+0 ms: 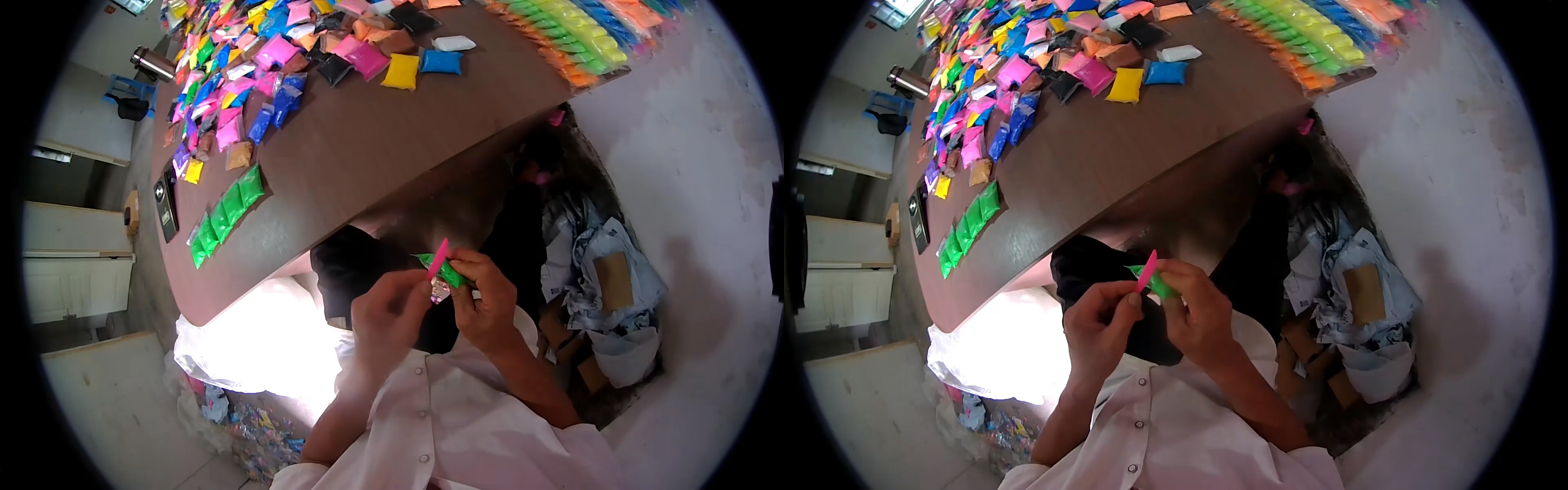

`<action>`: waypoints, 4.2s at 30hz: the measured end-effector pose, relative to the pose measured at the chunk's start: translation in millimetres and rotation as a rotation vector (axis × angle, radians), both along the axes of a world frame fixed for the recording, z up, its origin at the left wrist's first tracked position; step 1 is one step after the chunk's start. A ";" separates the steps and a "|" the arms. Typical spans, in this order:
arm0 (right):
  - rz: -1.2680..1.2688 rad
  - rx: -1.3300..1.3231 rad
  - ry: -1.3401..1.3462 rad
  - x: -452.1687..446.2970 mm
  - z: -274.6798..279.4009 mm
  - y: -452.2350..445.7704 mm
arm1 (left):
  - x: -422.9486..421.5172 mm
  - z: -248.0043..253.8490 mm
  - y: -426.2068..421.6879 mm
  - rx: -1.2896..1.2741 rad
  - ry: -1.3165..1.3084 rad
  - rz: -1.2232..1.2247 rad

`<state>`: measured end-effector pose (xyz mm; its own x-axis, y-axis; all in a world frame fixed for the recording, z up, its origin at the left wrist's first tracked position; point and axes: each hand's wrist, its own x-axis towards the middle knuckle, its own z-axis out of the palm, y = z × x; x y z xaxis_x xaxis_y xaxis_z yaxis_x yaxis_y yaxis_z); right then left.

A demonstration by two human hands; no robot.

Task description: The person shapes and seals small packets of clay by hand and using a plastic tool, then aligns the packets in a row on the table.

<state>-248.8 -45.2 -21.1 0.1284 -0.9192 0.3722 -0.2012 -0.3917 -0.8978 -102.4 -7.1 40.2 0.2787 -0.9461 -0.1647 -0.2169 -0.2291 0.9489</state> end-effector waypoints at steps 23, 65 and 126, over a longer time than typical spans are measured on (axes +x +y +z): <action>-0.036 0.041 -0.013 3.6 -3.4 0.9 | -6.2 -11.2 3.5 -0.006 0.173 0.015; -0.063 -0.060 -0.003 2.5 1.2 -4.4 | 16.4 -23.5 -6.6 -0.257 -0.358 -0.140; 0.078 0.544 0.010 4.3 1.5 15.5 | 4.2 -22.9 -5.0 -0.465 -0.488 -0.223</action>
